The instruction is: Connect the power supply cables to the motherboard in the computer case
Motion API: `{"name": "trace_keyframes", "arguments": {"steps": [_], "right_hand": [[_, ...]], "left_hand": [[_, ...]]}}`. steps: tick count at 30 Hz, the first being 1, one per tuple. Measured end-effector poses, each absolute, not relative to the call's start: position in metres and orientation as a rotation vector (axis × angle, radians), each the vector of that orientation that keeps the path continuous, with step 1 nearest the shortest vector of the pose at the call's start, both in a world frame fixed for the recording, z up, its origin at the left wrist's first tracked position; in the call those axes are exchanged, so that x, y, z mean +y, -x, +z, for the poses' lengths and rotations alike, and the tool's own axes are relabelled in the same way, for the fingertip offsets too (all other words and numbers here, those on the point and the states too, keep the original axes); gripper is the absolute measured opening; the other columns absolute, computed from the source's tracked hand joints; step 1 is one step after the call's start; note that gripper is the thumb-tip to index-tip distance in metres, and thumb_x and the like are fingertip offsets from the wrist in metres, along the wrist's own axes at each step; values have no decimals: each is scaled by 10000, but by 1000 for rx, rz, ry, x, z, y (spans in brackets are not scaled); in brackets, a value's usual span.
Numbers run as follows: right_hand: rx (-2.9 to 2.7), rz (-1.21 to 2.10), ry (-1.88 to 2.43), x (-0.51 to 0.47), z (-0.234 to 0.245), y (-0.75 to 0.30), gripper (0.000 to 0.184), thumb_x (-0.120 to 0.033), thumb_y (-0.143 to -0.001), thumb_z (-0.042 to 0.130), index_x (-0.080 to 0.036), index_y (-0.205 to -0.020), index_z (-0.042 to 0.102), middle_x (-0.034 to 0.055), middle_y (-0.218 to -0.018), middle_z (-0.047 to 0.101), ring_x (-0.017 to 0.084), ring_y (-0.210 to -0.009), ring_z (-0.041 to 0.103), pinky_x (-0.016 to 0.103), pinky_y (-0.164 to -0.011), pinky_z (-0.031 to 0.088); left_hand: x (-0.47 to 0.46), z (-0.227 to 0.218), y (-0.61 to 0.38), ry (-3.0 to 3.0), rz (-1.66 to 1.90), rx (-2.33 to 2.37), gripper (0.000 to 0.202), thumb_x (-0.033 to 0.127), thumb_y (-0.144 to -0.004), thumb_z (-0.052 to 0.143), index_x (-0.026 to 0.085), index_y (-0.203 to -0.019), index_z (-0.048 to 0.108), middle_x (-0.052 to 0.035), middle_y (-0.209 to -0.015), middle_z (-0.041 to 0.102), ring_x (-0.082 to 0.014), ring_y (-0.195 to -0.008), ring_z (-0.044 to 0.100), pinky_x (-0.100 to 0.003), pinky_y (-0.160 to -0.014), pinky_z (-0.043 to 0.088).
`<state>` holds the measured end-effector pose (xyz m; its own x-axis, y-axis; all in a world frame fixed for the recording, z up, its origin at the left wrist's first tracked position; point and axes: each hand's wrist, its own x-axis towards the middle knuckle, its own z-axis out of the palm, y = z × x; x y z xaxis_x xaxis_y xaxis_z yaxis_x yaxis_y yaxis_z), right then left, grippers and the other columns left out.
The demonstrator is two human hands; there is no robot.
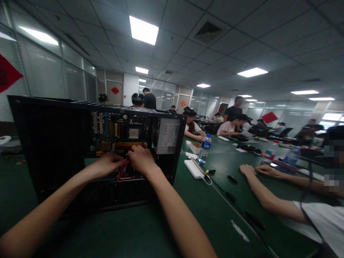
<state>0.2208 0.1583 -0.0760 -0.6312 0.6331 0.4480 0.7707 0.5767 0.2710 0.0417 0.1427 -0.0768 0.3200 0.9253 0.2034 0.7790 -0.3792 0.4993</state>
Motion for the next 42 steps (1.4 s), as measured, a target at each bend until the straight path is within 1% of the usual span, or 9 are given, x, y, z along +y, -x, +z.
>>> {"name": "trace_keyframes", "arguments": {"steps": [3, 7, 11, 17, 24, 30, 36, 39, 42], "right_hand": [[-2530, -642, 1169, 160, -78, -220, 211, -213, -933, 513, -191, -1068, 674, 84, -1092, 645, 228, -1041, 599, 313, -735, 511], [-2538, -583, 1265, 162, -81, -220, 226, -190, -902, 537, -173, -1060, 697, 112, -1110, 656, 236, -1057, 610, 309, -770, 516], [-2532, -525, 1326, 165, -84, -221, 216, -209, -912, 538, -162, -1022, 718, 126, -1078, 674, 245, -1017, 641, 316, -761, 518], [-2514, -508, 1334, 166, -86, -222, 198, -211, -876, 591, -155, -1006, 728, 127, -1063, 683, 251, -989, 658, 322, -748, 519], [-2504, -484, 1343, 167, -86, -221, 220, -216, -889, 563, -152, -1016, 730, 135, -1060, 684, 253, -989, 661, 323, -763, 521], [-2491, -489, 1326, 168, -88, -221, 234, -294, -901, 585, -151, -1014, 733, 131, -1055, 685, 261, -975, 666, 331, -748, 526], [-2502, -486, 1339, 164, -86, -221, 211, -282, -910, 587, -156, -1001, 730, 126, -1056, 683, 248, -967, 670, 311, -731, 518], [-2494, -485, 1335, 163, -85, -220, 213, -285, -922, 574, -157, -996, 727, 122, -1056, 679, 248, -963, 665, 314, -724, 516], [-2497, -469, 1316, 165, -86, -221, 186, -266, -912, 591, -160, -996, 719, 116, -1070, 668, 235, -970, 651, 303, -744, 511]], "left_hand": [[142, -80, -44, -2295, 662, 1617, 452, 490, -833, 455, 165, -627, 690, -44, -610, 655, -173, -600, 540, -277, -563, 287], [139, -83, -46, -2301, 664, 1698, 432, 450, -848, 477, 166, -612, 700, -51, -589, 658, -161, -561, 541, -284, -553, 285], [135, -82, -47, -2282, 606, 1745, 398, 390, -856, 476, 166, -627, 712, -57, -608, 676, -162, -566, 563, -282, -548, 292], [137, -82, -46, -2282, 600, 1841, 446, 456, -887, 461, 181, -654, 723, -78, -676, 721, -186, -630, 615, -279, -553, 310], [142, -85, -44, -2294, 579, 1920, 420, 450, -888, 475, 192, -731, 768, -93, -746, 748, -202, -674, 649, -279, -581, 342], [142, -86, -44, -2335, 571, 1876, 463, 467, -907, 438, 188, -750, 774, -93, -761, 751, -206, -689, 654, -284, -564, 324], [139, -84, -44, -2335, 554, 1906, 431, 452, -901, 456, 198, -750, 770, -92, -775, 754, -212, -715, 668, -285, -588, 354], [140, -82, -45, -2307, 517, 1995, 429, 475, -894, 467, 205, -748, 766, -106, -790, 755, -233, -737, 679, -292, -590, 365], [140, -81, -48, -2297, 493, 2036, 420, 476, -893, 467, 214, -784, 777, -114, -835, 762, -253, -785, 695, -298, -601, 391]]}}
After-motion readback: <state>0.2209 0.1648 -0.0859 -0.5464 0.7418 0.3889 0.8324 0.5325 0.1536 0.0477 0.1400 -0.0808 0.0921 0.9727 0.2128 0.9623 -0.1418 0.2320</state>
